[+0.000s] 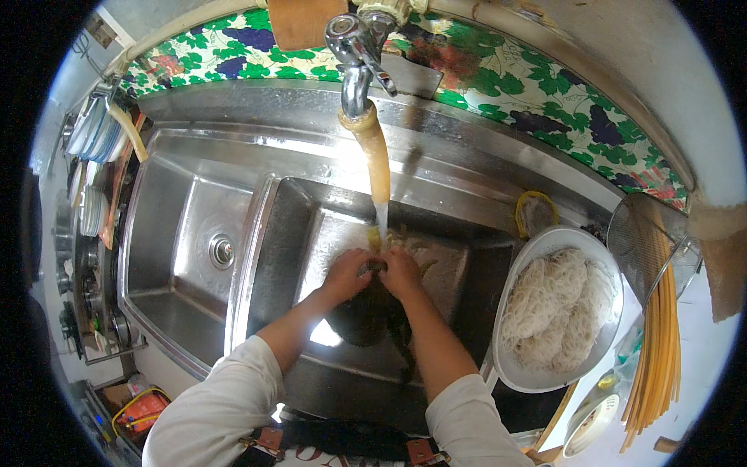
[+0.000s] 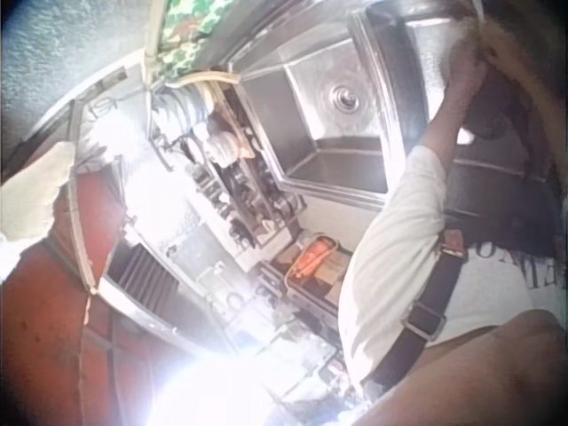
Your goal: The person washes noodles in a colander, then moves to a cutting board to slice cabbage and leafy greens with a cleaver. The sliced vegetables are transferred into a bowl, and the person washes their hands and the sink area.
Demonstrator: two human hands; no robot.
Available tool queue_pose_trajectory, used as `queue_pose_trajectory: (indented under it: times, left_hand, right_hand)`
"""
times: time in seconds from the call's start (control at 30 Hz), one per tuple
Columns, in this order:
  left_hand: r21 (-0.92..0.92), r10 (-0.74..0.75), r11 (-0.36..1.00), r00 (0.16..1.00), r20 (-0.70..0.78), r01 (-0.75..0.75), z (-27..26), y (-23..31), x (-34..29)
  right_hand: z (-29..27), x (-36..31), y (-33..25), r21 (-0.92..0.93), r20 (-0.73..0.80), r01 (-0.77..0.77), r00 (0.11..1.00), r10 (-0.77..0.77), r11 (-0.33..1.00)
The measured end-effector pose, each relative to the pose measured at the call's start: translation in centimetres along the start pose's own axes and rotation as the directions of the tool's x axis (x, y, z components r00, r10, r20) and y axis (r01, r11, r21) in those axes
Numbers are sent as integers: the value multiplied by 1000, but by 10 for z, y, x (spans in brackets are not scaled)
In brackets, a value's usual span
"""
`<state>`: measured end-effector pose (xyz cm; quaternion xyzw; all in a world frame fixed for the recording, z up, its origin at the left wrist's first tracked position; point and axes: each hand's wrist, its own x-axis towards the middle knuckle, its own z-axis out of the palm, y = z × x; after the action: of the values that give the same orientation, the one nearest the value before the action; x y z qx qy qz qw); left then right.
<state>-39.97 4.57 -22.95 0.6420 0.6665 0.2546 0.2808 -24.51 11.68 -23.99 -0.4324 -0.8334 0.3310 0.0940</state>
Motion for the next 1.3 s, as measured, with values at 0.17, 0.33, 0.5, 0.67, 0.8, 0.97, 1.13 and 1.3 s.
queue_pose_trajectory:
  times: [0.17,0.33,0.5,0.67,0.8,0.97,1.13,1.3]
  left_hand:
    - [11,-33,999,978,205,32,-8,-6,23]
    - [-60,-66,994,945,319,90,-3,-47,28]
    - [-569,-714,452,661,231,687,30,-87,9]
    - [-401,-727,665,669,-156,630,79,-51,-25]
    - [-287,-750,652,653,-107,702,99,-14,-19]
    - [-428,-733,620,680,-17,657,83,-16,2]
    - [-816,-460,99,754,470,569,37,-50,-7]
    - [-569,-483,482,744,462,666,35,-56,24]
  right_hand:
    - [3,-5,1,28,2,-53,999,53,998]
    - [-4,-7,6,31,67,-68,996,66,997]
    - [1,-7,23,454,113,-351,934,338,819]
    - [7,-9,-2,626,-67,-325,883,464,709]
    - [-18,-22,-66,834,-125,-124,907,402,538]
    - [-93,-50,-120,659,-291,-106,877,383,744]
    - [-176,-107,-155,386,-815,374,566,123,844]
    - [-184,-144,-142,726,-435,45,803,407,686]
